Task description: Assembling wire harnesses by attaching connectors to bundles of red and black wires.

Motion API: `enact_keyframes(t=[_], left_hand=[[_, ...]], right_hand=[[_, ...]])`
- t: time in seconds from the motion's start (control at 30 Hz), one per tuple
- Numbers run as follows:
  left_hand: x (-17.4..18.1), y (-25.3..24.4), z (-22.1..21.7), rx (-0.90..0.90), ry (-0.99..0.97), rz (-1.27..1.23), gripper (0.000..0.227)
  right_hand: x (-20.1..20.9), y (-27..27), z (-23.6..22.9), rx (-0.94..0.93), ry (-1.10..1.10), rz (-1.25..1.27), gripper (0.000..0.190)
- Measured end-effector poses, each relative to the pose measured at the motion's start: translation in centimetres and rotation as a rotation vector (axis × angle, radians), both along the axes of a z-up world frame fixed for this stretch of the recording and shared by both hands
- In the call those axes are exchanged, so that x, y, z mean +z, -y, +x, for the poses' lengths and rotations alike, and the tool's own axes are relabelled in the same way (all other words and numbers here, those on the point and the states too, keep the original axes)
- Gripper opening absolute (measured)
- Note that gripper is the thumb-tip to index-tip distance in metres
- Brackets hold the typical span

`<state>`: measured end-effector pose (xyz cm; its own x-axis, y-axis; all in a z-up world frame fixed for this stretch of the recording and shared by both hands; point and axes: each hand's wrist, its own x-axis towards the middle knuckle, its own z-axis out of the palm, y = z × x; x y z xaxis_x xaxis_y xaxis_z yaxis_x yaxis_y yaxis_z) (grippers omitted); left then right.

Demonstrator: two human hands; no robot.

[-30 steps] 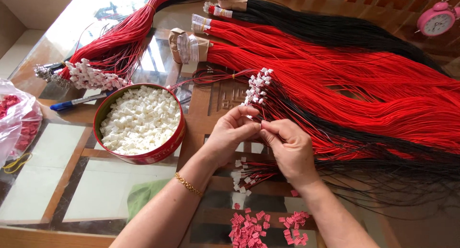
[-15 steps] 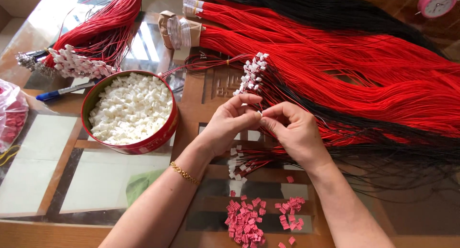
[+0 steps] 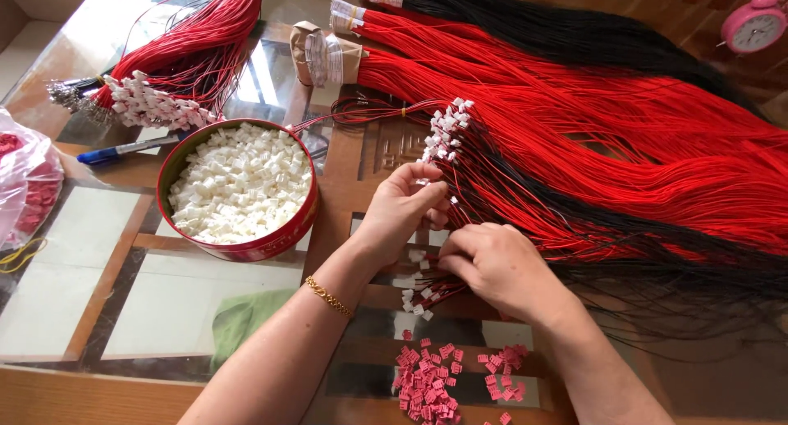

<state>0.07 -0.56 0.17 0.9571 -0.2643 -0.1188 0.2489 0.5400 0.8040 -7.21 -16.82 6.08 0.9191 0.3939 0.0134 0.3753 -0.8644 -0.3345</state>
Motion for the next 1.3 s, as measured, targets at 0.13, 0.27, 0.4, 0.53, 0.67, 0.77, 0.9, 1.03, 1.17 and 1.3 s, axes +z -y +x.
enact_keyframes(t=[0.13,0.27,0.4,0.53,0.67,0.77,0.9,1.03,1.17,1.3], left_hand=[[-0.2,-1.0,-0.1,-0.093,0.023,-0.105,0.026],[0.4,-1.1,-0.4,-0.210,0.114,-0.044,0.034],[-0.6,-0.9,-0.6,-0.206,0.210,0.011,0.037],[-1.2,-0.7,-0.2,-0.168,0.153,0.032,0.029],[-1.4,-0.4,0.0,-0.116,0.161,0.049,0.025],[-1.5,-0.1,-0.1,-0.106,0.146,0.019,0.024],[-1.3,0.0,-0.2,-0.090,0.133,0.031,0.023],[0.9,-1.4,-0.9,-0.204,0.131,-0.010,0.013],[0.8,-1.3,-0.9,-0.214,0.141,-0.001,0.014],[0.8,-1.4,-0.9,-0.226,0.118,-0.028,0.016]], right_hand=[[3.0,0.0,-0.8,-0.250,-0.204,0.195,0.014],[3.3,1.0,-0.2,-0.455,-0.195,0.304,0.013],[3.7,0.8,-0.2,-0.489,-0.246,0.335,0.015],[3.1,1.8,-0.6,-0.425,-0.131,0.381,0.016],[4.6,3.7,-3.7,-0.259,-0.026,0.238,0.010],[3.9,5.0,-6.3,-0.221,-0.167,0.140,0.008],[1.7,5.4,-7.5,-0.352,-0.213,0.035,0.015],[1.9,4.1,-7.7,-0.427,-0.229,0.062,0.015],[2.0,4.5,-7.3,-0.401,-0.264,0.115,0.012],[2.4,5.3,-7.3,-0.550,-0.434,0.358,0.014]])
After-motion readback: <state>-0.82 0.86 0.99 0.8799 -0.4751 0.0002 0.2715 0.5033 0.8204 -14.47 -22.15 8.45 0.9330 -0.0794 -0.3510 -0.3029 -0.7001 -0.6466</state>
